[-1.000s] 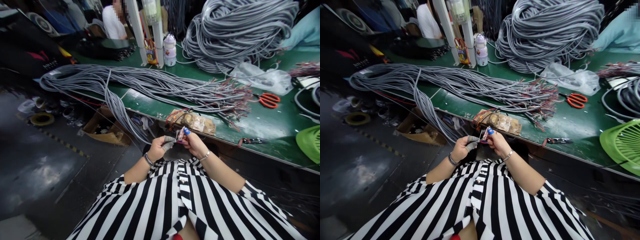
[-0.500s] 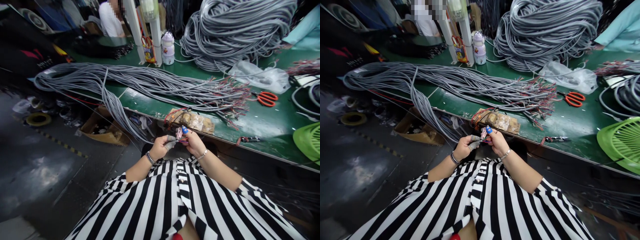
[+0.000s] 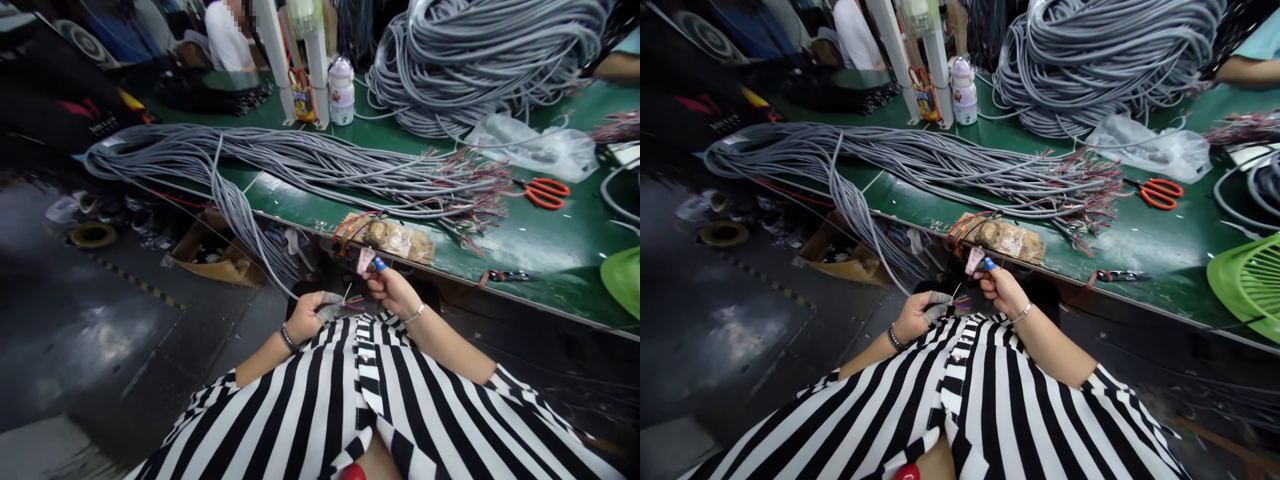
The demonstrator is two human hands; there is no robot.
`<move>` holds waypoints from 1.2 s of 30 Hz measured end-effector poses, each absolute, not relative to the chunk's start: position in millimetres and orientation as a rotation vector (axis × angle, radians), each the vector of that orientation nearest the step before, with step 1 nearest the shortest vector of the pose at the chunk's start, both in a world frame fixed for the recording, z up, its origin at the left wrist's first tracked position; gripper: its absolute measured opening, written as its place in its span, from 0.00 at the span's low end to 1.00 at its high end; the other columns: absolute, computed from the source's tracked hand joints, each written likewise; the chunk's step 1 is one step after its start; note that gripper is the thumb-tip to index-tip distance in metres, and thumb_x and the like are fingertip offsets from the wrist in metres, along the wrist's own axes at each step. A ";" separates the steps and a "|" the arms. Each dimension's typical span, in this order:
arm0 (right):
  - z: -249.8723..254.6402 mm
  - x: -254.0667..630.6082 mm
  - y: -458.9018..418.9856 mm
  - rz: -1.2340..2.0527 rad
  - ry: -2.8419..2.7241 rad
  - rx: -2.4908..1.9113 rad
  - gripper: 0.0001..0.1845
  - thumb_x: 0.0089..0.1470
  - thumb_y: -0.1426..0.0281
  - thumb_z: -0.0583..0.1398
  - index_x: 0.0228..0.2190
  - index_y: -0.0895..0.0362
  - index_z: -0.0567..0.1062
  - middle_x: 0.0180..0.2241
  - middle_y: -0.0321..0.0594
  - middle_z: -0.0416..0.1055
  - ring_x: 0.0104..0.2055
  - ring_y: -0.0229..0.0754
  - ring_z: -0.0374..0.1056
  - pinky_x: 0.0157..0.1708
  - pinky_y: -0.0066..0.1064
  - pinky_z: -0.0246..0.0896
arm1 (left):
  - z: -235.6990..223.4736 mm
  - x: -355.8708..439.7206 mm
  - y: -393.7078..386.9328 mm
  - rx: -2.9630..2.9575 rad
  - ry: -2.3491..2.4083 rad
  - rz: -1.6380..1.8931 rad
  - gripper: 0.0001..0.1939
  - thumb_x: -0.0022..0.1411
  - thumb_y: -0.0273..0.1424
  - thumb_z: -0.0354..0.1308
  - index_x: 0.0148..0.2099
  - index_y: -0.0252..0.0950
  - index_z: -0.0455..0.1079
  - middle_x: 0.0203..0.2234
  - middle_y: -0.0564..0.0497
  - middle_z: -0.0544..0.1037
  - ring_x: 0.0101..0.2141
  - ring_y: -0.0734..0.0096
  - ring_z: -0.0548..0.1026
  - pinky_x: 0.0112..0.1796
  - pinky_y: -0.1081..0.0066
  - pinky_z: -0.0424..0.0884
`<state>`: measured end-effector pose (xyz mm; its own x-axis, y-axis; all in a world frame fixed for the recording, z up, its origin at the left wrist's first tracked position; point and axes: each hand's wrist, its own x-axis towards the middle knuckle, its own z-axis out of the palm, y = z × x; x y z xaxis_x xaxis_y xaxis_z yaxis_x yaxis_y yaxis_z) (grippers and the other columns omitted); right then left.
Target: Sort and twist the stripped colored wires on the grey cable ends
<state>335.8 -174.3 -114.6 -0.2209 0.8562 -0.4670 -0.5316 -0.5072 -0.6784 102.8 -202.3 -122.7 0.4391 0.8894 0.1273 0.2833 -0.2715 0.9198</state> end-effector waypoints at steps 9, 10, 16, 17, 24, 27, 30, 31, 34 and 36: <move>-140.3 344.0 -212.3 2.106 -0.444 -1.117 0.24 0.45 0.52 0.66 0.23 0.63 0.72 0.16 0.29 0.54 0.17 0.25 0.36 0.15 0.22 0.25 | -128.2 89.5 -159.2 2.127 1.117 0.561 0.16 0.57 0.29 0.60 0.49 0.39 0.74 0.41 0.47 0.81 0.43 0.63 0.79 0.47 0.62 0.74; -142.1 344.5 -213.4 2.122 -0.469 -1.120 0.26 0.45 0.50 0.65 0.22 0.63 0.72 0.15 0.27 0.50 0.17 0.25 0.34 0.15 0.22 0.24 | -121.4 91.9 -148.1 2.125 1.128 0.644 0.16 0.59 0.30 0.59 0.50 0.38 0.74 0.41 0.47 0.81 0.42 0.64 0.79 0.47 0.63 0.74; -137.7 342.7 -212.3 2.090 -0.594 -1.106 0.30 0.45 0.45 0.63 0.21 0.62 0.70 0.15 0.25 0.47 0.16 0.24 0.31 0.15 0.23 0.22 | -66.0 131.2 -48.5 2.364 1.152 0.959 0.14 0.62 0.29 0.54 0.49 0.35 0.73 0.43 0.45 0.79 0.45 0.65 0.76 0.50 0.65 0.71; -135.5 341.9 -212.8 2.080 -0.607 -1.110 0.30 0.45 0.45 0.63 0.21 0.61 0.70 0.15 0.26 0.50 0.16 0.24 0.31 0.15 0.23 0.22 | -57.8 139.7 -30.1 2.468 1.190 0.888 0.14 0.60 0.27 0.55 0.49 0.34 0.73 0.45 0.44 0.78 0.48 0.63 0.74 0.52 0.64 0.69; -130.9 347.8 -219.7 1.984 -0.720 -1.138 0.27 0.45 0.46 0.63 0.25 0.59 0.69 0.17 0.27 0.54 0.16 0.24 0.33 0.16 0.24 0.23 | -38.5 167.0 37.8 2.668 1.657 0.402 0.19 0.57 0.24 0.53 0.52 0.30 0.69 0.50 0.37 0.71 0.48 0.55 0.72 0.49 0.60 0.66; -133.6 352.7 -218.9 1.956 -0.750 -1.164 0.26 0.46 0.46 0.63 0.26 0.58 0.69 0.16 0.26 0.53 0.16 0.25 0.33 0.15 0.24 0.23 | -42.1 161.2 34.5 2.817 1.407 0.265 0.17 0.60 0.29 0.53 0.52 0.34 0.70 0.48 0.42 0.73 0.46 0.58 0.72 0.48 0.63 0.65; -134.5 351.8 -216.3 1.957 -0.773 -1.184 0.27 0.44 0.46 0.64 0.25 0.58 0.67 0.16 0.25 0.52 0.16 0.25 0.34 0.16 0.24 0.24 | -40.4 155.5 30.9 2.942 1.275 0.142 0.20 0.60 0.37 0.55 0.53 0.34 0.69 0.47 0.41 0.73 0.46 0.56 0.71 0.48 0.61 0.64; -134.6 350.3 -215.6 1.960 -0.784 -1.189 0.27 0.43 0.46 0.64 0.24 0.58 0.67 0.16 0.25 0.52 0.16 0.25 0.34 0.15 0.24 0.24 | -38.5 154.8 31.1 2.962 1.283 0.111 0.22 0.60 0.39 0.55 0.53 0.33 0.69 0.46 0.41 0.73 0.46 0.55 0.71 0.47 0.61 0.64; -136.3 345.1 -214.6 1.974 -0.818 -1.193 0.26 0.42 0.47 0.65 0.24 0.58 0.67 0.17 0.26 0.54 0.16 0.24 0.35 0.15 0.24 0.24 | -33.3 156.4 34.0 2.995 1.276 0.013 0.21 0.58 0.41 0.57 0.50 0.33 0.70 0.43 0.41 0.73 0.45 0.55 0.72 0.45 0.62 0.65; -138.6 343.7 -214.8 1.973 -0.831 -1.202 0.26 0.42 0.49 0.66 0.24 0.58 0.67 0.18 0.27 0.56 0.15 0.24 0.36 0.15 0.24 0.25 | -32.7 159.0 35.2 3.003 1.248 -0.028 0.18 0.60 0.39 0.57 0.48 0.33 0.70 0.42 0.41 0.73 0.44 0.57 0.73 0.44 0.64 0.66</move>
<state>343.7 -214.8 -138.6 -0.3483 0.8033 -0.4832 -0.2153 -0.5702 -0.7927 159.0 35.2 -32.7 0.7064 0.7073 0.0264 0.7054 -0.7005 -0.1085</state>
